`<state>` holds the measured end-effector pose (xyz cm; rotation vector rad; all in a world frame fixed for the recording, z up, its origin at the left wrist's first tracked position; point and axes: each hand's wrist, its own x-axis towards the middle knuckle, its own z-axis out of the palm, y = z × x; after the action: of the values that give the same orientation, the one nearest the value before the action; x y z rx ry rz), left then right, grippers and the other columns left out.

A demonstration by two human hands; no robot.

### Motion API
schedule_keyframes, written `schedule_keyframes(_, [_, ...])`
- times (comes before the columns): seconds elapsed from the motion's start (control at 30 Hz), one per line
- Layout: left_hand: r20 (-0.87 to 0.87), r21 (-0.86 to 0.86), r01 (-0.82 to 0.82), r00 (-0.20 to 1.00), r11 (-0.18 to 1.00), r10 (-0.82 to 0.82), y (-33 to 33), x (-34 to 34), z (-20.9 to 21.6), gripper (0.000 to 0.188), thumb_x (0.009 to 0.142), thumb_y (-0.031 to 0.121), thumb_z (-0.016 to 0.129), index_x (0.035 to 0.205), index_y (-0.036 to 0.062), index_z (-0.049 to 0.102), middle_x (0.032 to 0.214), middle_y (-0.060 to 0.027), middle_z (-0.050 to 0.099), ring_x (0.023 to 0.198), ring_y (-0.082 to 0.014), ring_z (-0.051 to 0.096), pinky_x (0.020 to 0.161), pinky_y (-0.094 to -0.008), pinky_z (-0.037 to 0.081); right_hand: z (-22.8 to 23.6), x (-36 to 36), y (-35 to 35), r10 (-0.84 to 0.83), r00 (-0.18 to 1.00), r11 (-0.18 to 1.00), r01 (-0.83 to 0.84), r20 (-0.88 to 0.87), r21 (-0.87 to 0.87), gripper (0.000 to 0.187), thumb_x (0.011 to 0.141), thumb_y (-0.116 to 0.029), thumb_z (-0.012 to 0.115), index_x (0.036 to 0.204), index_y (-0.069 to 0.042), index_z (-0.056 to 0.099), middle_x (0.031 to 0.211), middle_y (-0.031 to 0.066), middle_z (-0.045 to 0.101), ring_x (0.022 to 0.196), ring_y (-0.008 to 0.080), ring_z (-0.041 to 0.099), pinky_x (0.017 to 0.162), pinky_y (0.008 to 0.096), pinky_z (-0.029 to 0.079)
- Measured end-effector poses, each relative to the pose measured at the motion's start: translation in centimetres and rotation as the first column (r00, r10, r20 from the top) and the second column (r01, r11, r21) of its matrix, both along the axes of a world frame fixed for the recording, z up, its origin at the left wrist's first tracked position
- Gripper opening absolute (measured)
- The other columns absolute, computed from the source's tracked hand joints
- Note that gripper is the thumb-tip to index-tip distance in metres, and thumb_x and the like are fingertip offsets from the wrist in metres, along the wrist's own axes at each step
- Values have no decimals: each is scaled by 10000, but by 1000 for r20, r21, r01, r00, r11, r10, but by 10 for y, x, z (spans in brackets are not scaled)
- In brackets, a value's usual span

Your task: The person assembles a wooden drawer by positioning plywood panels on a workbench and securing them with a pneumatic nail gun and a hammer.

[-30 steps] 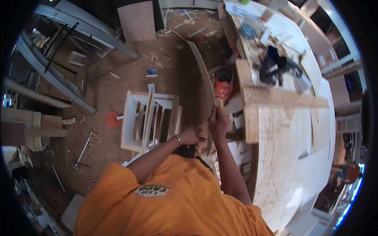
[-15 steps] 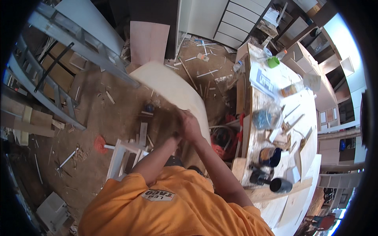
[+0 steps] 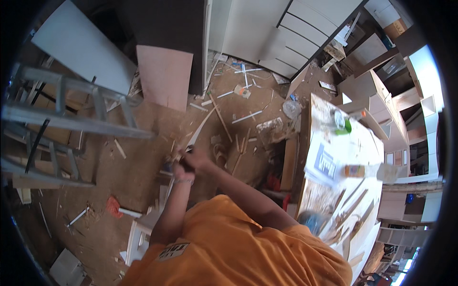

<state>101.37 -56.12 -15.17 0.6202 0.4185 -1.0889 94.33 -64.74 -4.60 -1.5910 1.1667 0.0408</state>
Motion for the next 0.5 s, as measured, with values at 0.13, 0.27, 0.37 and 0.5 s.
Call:
schedule_keyframes(0.13, [-189, 192, -234, 944, 953, 270, -35, 39, 19, 464, 1058, 395, 454, 1360, 65, 578, 1287, -117, 659, 1194, -282, 634, 1046, -426, 515, -2, 83, -82, 351, 936, 935, -349, 24, -64, 600, 945, -462, 598, 1184, 86, 642, 1231, 338, 652, 1189, 456, 640, 985, 522, 519])
schedule_keyframes(0.27, [88, -243, -181, 974, 953, 208, -64, 76, -18, 436, 1076, 386, 414, 1314, 74, 605, 1283, -106, 664, 1191, -268, 639, 1044, -413, 516, -14, 150, -107, 619, 780, 781, -596, 96, -187, 507, 957, -364, 571, 1135, 107, 629, 1171, 334, 668, 1126, 476, 660, 947, 559, 532])
schedule_keyframes(0.37, [82, -385, -249, 950, 889, 301, -138, 115, 70, 427, 1090, 406, 395, 1243, 74, 616, 1181, -86, 656, 1095, -233, 639, 960, -389, 532, -37, 209, -130, 583, 812, 791, -570, -7, -223, 480, 951, -287, 577, 1216, 114, 579, 1157, 340, 670, 1080, 491, 673, 917, 566, 546])
schedule_keyframes(0.5, [-168, -145, -325, 939, 934, 301, -172, 163, 71, 417, 1092, 460, 423, 1065, 89, 614, 886, -27, 595, 783, -159, 571, 714, -310, 501, -37, 287, -179, 563, 822, 772, -560, -85, -301, 392, 939, -213, 585, 1216, 61, 546, 1145, 349, 667, 1031, 497, 685, 865, 585, 556])
